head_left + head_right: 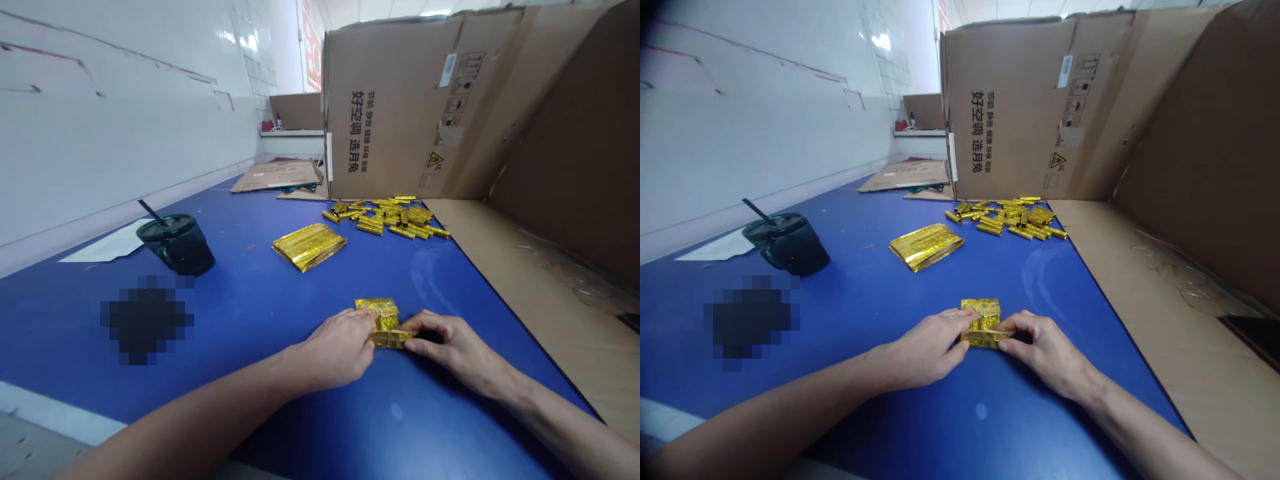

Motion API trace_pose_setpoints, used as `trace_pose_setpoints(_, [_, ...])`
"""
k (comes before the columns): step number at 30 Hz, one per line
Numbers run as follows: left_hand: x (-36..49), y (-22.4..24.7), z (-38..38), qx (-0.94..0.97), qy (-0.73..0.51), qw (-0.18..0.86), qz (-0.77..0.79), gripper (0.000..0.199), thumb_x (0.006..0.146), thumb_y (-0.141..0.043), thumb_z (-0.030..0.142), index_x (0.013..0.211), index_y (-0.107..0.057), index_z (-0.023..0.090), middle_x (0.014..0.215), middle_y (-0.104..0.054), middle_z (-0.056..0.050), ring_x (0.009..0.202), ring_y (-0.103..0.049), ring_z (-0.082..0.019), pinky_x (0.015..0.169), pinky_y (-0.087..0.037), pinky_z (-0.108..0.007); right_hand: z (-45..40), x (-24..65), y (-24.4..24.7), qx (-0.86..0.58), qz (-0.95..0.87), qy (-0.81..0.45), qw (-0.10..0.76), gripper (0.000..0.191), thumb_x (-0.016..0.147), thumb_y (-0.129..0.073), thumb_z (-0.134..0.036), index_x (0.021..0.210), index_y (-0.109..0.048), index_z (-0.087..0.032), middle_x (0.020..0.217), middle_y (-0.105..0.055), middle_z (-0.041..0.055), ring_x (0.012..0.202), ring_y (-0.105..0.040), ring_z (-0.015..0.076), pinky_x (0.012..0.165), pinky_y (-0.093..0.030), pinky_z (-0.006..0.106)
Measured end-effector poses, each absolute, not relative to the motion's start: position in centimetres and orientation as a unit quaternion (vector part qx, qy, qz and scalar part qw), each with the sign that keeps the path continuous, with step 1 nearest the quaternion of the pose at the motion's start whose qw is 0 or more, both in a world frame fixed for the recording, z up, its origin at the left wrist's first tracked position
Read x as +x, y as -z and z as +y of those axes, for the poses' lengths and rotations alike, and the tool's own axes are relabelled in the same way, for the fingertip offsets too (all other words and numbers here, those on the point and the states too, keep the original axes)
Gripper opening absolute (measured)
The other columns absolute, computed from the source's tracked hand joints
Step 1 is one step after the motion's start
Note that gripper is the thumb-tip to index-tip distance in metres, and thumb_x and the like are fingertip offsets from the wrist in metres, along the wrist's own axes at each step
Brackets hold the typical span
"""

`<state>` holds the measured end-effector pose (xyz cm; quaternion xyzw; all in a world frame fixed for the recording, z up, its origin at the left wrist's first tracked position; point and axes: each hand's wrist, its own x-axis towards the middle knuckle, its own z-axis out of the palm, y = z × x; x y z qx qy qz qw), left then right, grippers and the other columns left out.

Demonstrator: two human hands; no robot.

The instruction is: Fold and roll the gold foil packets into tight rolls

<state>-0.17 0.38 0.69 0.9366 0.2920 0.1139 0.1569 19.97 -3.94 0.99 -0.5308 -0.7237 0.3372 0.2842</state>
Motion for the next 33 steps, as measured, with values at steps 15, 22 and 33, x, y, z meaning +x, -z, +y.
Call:
trace_pose_setpoints(15, [0.2,-0.8,0.1,0.941,-0.123,0.157,0.274,0.021,0.079,-0.037,0.019,0.094,-0.051,0.014,0.106,-0.056,-0.009,0.101,-0.049,-0.021,0.090,-0.036,-0.036,-3.0,19.0,0.2,-0.566,-0.721,-0.289,0.276,0.013,0.079,-0.044,-0.026,0.072,-0.052,-0.018,0.065,-0.057,-0.0014,0.060,-0.051,0.0122,0.056,-0.040,0.023])
trace_pose_setpoints(22, [0.7,0.1,-0.5,0.928,-0.141,0.150,0.310,0.021,0.076,-0.039,0.017,0.095,-0.048,0.014,0.102,-0.056,-0.009,0.099,-0.050,-0.022,0.087,-0.038,-0.035,-3.2,18.7,0.3,-0.580,-0.727,-0.253,0.266,0.009,0.078,-0.044,-0.023,0.075,-0.052,-0.020,0.066,-0.059,-0.0010,0.060,-0.054,0.0134,0.056,-0.042,0.024])
trace_pose_setpoints(33, [0.6,-0.4,-0.9,0.924,-0.129,0.146,0.329,0.037,0.074,-0.040,0.011,0.111,-0.036,0.017,0.101,-0.055,-0.008,0.092,-0.053,-0.021,0.078,-0.043,-0.033,-3.4,18.5,-0.1,-0.606,-0.729,-0.207,0.240,0.008,0.079,-0.042,-0.025,0.076,-0.049,-0.021,0.063,-0.059,-0.0008,0.057,-0.054,0.0150,0.053,-0.040,0.025])
